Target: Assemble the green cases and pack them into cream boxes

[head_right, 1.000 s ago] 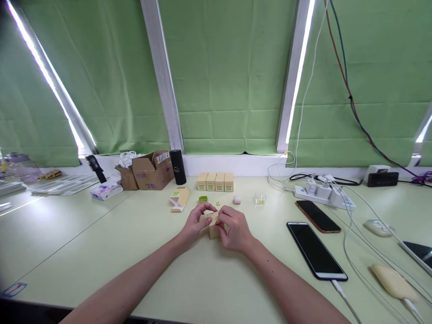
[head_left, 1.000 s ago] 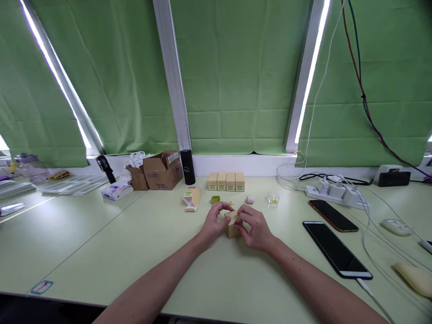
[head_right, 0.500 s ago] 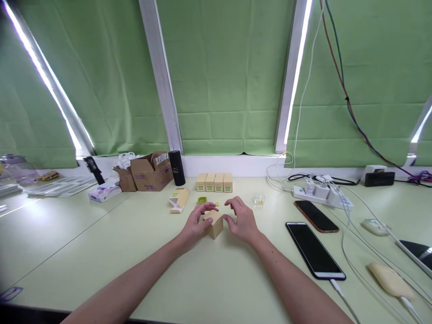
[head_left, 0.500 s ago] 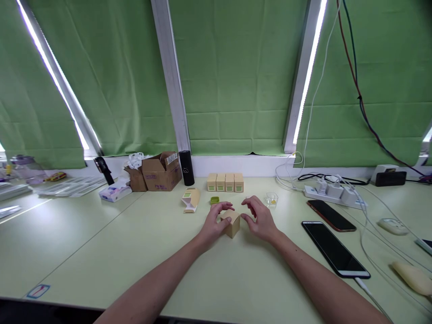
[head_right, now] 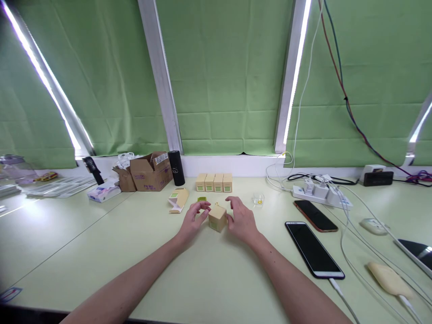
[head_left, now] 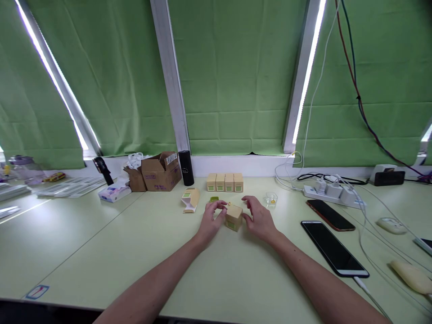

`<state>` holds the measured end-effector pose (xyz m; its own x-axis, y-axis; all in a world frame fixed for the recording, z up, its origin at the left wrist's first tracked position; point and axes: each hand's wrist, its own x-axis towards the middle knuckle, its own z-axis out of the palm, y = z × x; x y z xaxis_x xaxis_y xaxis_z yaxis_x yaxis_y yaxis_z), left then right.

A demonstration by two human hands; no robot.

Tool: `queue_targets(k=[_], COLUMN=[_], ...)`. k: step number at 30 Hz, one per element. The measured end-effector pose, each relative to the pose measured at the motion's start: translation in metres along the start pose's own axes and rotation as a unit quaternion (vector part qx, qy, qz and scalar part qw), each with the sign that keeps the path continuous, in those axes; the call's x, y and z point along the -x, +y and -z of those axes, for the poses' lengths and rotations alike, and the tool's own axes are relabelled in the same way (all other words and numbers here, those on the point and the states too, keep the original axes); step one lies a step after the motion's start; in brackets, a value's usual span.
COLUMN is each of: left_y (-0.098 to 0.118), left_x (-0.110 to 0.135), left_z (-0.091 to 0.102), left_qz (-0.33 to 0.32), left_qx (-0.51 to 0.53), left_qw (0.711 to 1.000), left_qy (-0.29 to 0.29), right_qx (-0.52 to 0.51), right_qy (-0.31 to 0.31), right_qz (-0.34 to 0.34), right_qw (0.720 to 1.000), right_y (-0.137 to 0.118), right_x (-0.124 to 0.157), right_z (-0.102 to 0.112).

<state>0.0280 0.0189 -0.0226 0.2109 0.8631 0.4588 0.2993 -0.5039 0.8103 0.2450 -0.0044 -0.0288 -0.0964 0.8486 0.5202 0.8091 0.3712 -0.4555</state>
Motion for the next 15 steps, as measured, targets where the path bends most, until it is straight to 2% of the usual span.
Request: queue_targets(k=[2, 4, 7, 10, 15], left_y=[-0.0004, -0.0018, -0.0056, -0.0092, -0.0069], left_x=[-0.0016, -0.0026, -0.0035, -0.004, -0.004], left_z=[-0.001, -0.0024, -0.0043, -0.0049, -0.0035], left_qz=[0.008, 0.022, 0.046, 0.043, 0.035], left_qx=[-0.005, -0.011, -0.03, -0.036, 0.016], left_qw=[1.0, 0.999, 0.998, 0.998, 0.999], left_qy=[0.022, 0.031, 0.029, 0.018, 0.006], right_qx=[0.035, 0.072, 0.1, 0.095, 0.057], right_qy=[-0.039, -0.099, -0.145, -0.149, -0.166], right_qz=[-0.08, -0.123, -0.134, -0.136, -0.146], right_qw=[0.995, 0.985, 0.975, 0.975, 0.974], right_y=[0.0044, 0.0076, 0.0102, 0.0101, 0.008], right_x=[-0.0027, -0.0041, -0.0048, -0.0051, -0.0066], right_z=[-0.0025, -0.0047, -0.006, -0.0053, -0.0004])
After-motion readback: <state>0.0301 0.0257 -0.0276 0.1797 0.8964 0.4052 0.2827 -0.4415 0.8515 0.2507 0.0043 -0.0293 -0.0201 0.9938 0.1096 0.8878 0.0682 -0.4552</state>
